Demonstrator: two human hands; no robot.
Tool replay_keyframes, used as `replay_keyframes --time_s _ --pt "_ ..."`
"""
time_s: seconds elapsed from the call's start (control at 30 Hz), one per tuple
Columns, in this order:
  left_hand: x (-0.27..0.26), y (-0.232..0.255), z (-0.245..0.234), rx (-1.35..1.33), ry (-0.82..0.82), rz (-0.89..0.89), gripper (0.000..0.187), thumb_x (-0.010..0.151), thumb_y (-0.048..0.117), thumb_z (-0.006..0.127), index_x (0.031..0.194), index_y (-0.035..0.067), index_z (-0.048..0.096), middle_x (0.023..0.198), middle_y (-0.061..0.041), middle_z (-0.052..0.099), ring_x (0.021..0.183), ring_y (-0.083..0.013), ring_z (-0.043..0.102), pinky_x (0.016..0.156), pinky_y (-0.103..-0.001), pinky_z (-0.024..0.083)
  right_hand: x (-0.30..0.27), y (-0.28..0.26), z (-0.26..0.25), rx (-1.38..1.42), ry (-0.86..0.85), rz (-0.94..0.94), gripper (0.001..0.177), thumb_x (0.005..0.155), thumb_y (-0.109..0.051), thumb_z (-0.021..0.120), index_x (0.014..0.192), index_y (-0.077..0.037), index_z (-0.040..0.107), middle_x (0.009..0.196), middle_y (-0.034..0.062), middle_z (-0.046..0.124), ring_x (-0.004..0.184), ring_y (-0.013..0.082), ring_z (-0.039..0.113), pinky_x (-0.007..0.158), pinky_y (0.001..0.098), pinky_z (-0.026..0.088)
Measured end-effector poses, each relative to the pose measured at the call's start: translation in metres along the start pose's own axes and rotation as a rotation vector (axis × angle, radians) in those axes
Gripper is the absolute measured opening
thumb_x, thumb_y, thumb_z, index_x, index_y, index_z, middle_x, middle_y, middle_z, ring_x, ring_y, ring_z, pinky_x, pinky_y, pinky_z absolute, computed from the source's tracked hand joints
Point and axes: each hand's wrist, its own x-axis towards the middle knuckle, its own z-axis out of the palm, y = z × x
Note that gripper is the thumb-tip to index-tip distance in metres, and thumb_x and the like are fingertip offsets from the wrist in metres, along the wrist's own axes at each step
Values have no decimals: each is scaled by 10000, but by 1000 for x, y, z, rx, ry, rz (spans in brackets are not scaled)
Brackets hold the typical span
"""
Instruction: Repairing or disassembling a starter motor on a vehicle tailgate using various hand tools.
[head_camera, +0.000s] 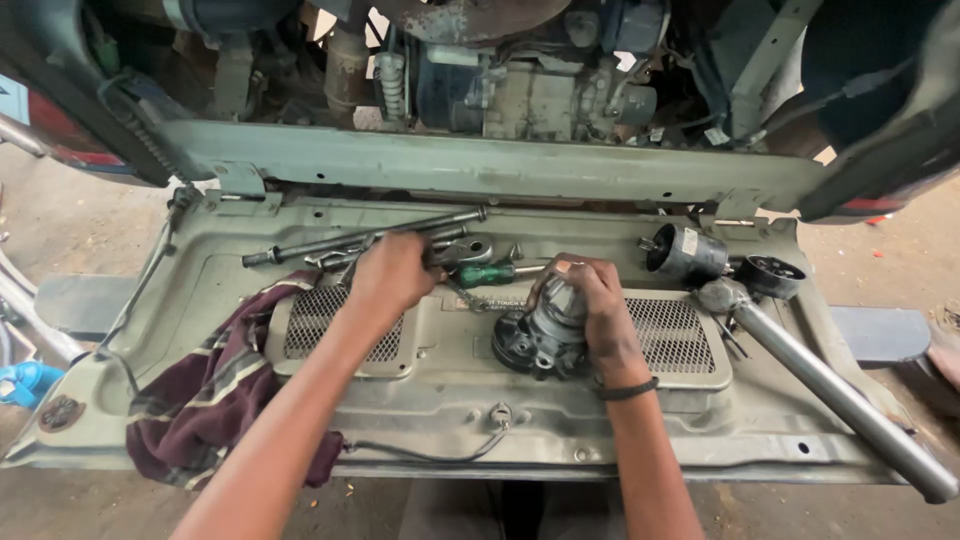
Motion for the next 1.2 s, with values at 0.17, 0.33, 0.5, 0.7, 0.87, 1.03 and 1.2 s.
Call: replay_keyframes --time_s 0.17,0.33,0.5,0.7,0.87,1.03,1.2 --pt "14 -23 49 63 161 125 190 759 157 740 825 -14 689 840 -253 706 820 -451 694 733 -518 561 -3 -18 -4 30 -62 29 457 933 -350 486 805 39 688 791 162 711 725 224 682 699 323 554" --pt "25 -19 65 92 240 89 59 811 30 643 822 6 696 852 -248 707 793 -450 706 718 -512 578 -4 -36 -6 -48 -79 171 545 972 -454 475 859 28 703 842 162 732 789 240 705 766 337 565" --pt "35 -38 33 -117 71 -6 158 781 144 734 819 -9 723 836 -267 708 808 -436 698 737 -489 574 13 -59 -17 -69 -242 410 847 972 -696 267 1016 7 739 975 143 785 971 274 736 931 395 560" --pt "36 -75 -16 -225 -48 63 207 729 156 773 904 49 746 867 -170 728 838 -366 722 754 -454 558 52 -53 -31 -115 -496 441 889 1039 -633 227 992 73 764 983 200 784 996 306 737 985 418 540" --pt "31 -72 -18 -89 -20 254 458 628 172 865 1039 35 719 1003 -190 676 1028 -415 600 887 -482 482 68 -42 -37 0 -562 528 847 1071 -564 252 953 104 758 948 222 771 959 336 734 953 437 545" --pt "31 -69 -26 3 -33 265 539 624 162 868 1116 46 682 1086 -162 670 1126 -405 556 911 -526 434 60 -29 -35 113 -523 453 672 1066 -471 354 1047 108 696 1038 231 744 1047 358 710 986 466 537" --pt "31 -76 -33 -242 109 221 228 804 94 728 1022 34 706 1059 -201 685 1063 -395 633 931 -451 511 52 -11 -41 258 -430 489 537 1037 -441 431 1115 49 637 1086 214 694 1072 376 693 965 493 550"
